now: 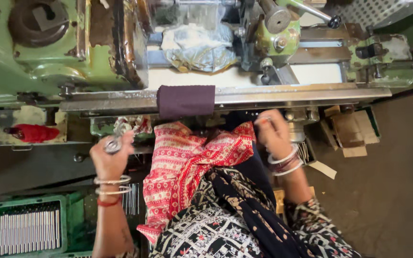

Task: The person repeatedly picks metal rods from a green tray, inserts them into a green industrial machine, and operates the levers to process each rod. The person then removes the processed rods and places them back into the tray. This cycle continues throughout the clip.

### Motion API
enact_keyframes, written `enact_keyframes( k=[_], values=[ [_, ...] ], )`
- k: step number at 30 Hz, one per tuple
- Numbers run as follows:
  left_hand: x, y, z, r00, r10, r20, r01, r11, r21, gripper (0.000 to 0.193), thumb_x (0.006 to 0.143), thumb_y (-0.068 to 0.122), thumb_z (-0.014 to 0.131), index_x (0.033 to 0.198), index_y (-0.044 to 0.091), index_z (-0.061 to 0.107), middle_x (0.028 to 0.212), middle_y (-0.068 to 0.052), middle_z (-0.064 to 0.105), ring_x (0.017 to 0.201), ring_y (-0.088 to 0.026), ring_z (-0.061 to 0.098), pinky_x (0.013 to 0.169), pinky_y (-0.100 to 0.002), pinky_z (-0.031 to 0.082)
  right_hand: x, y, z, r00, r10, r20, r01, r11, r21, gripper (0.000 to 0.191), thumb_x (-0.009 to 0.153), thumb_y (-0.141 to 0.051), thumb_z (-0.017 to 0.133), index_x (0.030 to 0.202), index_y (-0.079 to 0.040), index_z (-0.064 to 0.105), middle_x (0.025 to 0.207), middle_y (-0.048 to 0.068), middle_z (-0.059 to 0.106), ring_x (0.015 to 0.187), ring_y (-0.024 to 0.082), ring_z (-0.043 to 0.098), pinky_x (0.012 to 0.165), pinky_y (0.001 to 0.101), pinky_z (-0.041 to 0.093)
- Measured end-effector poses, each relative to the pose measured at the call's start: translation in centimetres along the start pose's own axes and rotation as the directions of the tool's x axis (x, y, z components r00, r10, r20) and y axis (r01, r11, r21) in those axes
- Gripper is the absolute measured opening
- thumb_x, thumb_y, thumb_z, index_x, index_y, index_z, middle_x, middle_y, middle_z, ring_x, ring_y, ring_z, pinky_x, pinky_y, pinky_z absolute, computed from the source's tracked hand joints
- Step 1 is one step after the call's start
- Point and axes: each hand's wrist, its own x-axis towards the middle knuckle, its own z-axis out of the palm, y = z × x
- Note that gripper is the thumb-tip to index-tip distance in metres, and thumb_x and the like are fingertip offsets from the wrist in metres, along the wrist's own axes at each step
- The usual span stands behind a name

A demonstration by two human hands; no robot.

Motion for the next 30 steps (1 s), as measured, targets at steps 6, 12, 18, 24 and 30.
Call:
enact_keyframes(
  k=[6,12,18,24,30],
  values=[
    [12.0,14.3,9.6,0.956,0.263,0.131,-0.180,0.877,-0.445,0.032,0.103,0.022,0.073,0.074,0.010,0.067,0.062,0.000,0.063,0.052,-0.006,0.057,0.049,-0.024,0.041,13.6,-4.0,-11.6,0.784,-0.621,0.009,0.473,0.588,-0.656,0.010,0.101,0.004,0.075,0.095,-0.002,0.070,0.098,0.011,0.064,0.095,0.024,0.060,0.083,0.0330,0.046],
    [28.9,19.4,24.9,0.908,0.031,0.419,0.376,0.383,-0.844,0.030,0.086,0.026,0.082,0.073,0.007,0.062,0.065,-0.008,0.064,0.053,-0.017,0.059,0.050,-0.032,0.045,27.2,-3.8,-18.2,0.560,-0.723,-0.405,0.375,0.657,-0.654,0.007,0.107,0.002,0.055,0.111,-0.002,0.058,0.103,0.013,0.065,0.097,0.031,0.066,0.092,0.0373,0.054],
    [29.5,18.0,34.3,0.827,-0.510,0.236,0.490,0.447,-0.748,0.034,0.092,0.033,0.059,0.094,-0.001,0.060,0.091,-0.024,0.064,0.077,-0.036,0.064,0.066,-0.053,0.055,28.4,0.6,-15.7,0.755,-0.646,-0.112,0.077,0.257,-0.963,0.006,0.101,-0.006,0.059,0.106,-0.007,0.061,0.102,0.020,0.058,0.095,0.043,0.058,0.079,0.0530,0.045],
    [29.5,15.7,37.4,0.845,-0.522,-0.116,0.314,0.661,-0.682,0.047,0.088,0.031,0.055,0.107,-0.011,0.066,0.120,-0.031,0.065,0.101,-0.039,0.065,0.084,-0.048,0.055,27.6,3.4,-15.1,0.882,-0.424,-0.204,0.018,0.465,-0.885,0.008,0.105,-0.004,0.056,0.112,-0.006,0.060,0.108,0.026,0.056,0.097,0.049,0.057,0.080,0.0565,0.045],
    [31.0,14.9,38.4,0.881,-0.424,-0.209,0.195,0.728,-0.657,0.050,0.084,0.031,0.061,0.108,-0.012,0.070,0.119,-0.036,0.070,0.115,-0.045,0.062,0.105,-0.048,0.043,28.1,4.0,-16.1,0.887,-0.409,-0.215,-0.022,0.427,-0.904,0.005,0.108,-0.004,0.060,0.113,-0.006,0.060,0.108,0.026,0.056,0.096,0.050,0.057,0.079,0.0578,0.044]
  ],
)
